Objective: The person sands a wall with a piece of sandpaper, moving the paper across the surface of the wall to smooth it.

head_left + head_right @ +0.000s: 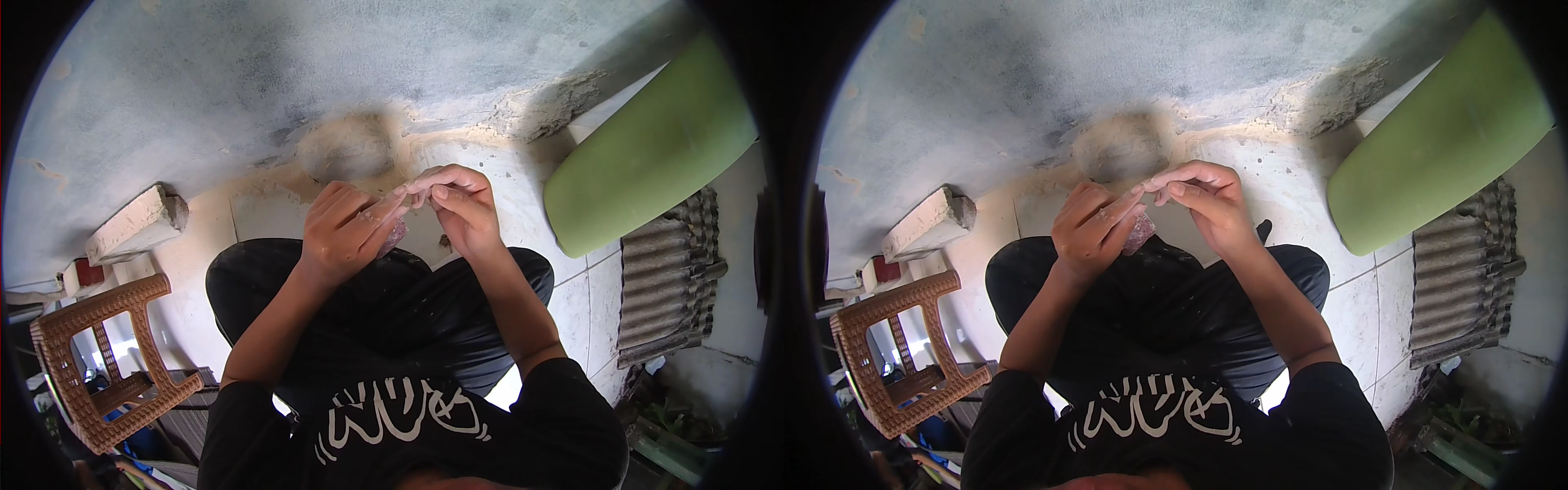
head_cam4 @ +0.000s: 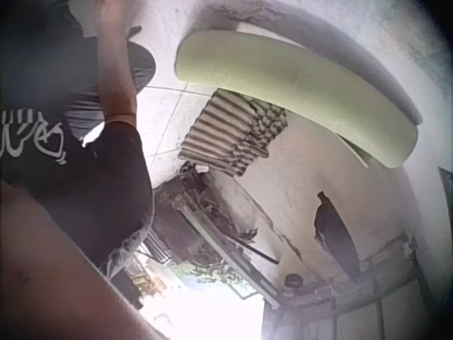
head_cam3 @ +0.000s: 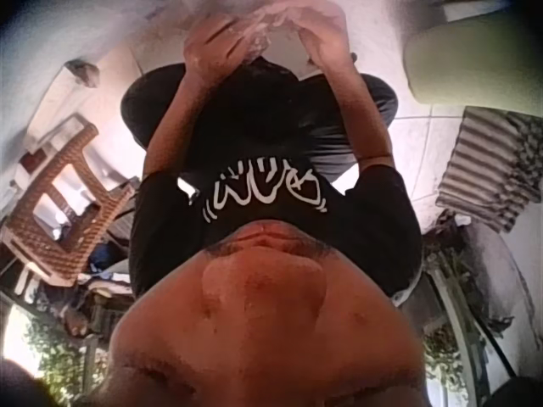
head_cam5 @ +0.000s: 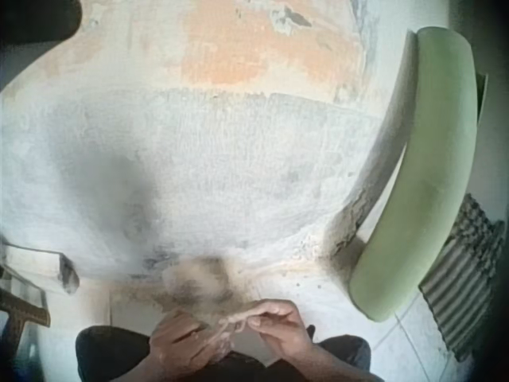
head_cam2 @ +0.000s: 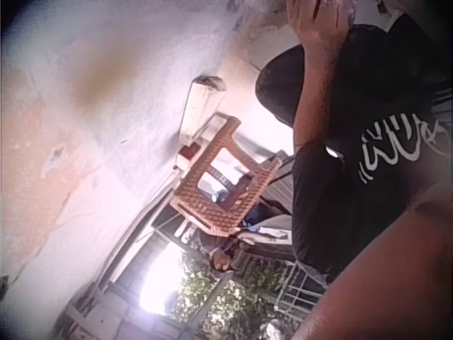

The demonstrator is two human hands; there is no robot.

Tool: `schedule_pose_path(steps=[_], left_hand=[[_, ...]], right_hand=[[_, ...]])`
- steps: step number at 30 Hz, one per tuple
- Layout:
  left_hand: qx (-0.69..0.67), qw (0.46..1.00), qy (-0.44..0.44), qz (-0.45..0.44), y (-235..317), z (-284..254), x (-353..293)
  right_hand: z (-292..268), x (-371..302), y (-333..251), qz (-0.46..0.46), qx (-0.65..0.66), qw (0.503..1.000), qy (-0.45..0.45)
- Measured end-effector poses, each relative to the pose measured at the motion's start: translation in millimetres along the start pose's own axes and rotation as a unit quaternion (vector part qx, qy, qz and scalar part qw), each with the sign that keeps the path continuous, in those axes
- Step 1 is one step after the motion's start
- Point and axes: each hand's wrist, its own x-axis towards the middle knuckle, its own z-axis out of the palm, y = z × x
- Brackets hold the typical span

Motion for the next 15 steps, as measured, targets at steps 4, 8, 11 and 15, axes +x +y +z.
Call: schedule_pose_path(steps=[4, 8, 11, 15], left_hand=[[-0.016, 1.000, -0.007, -0.013, 1.7, 0.3, -0.3], [-0.071, 0.994, -0.016, -0.082, 3.9, 0.1, -4.7], [-0.110, 0.983, -0.038, -0.145, 5.3, 0.0, -6.4], [-0.099, 0.986, -0.041, -0.128, 4.2, 2.7, -7.2]], right_hand=[[-2.6, -0.3, 1.0, -0.003, -0.006, 1.000, 0.000], [-0.8, 0.9, -1.8, -0.021, -0.075, 0.997, -0.002], [1.0, 1.4, -5.7, -0.031, -0.111, 0.993, 0.003], [-0.7, 0.9, -5.7, -0.034, -0.113, 0.993, 0.011]])
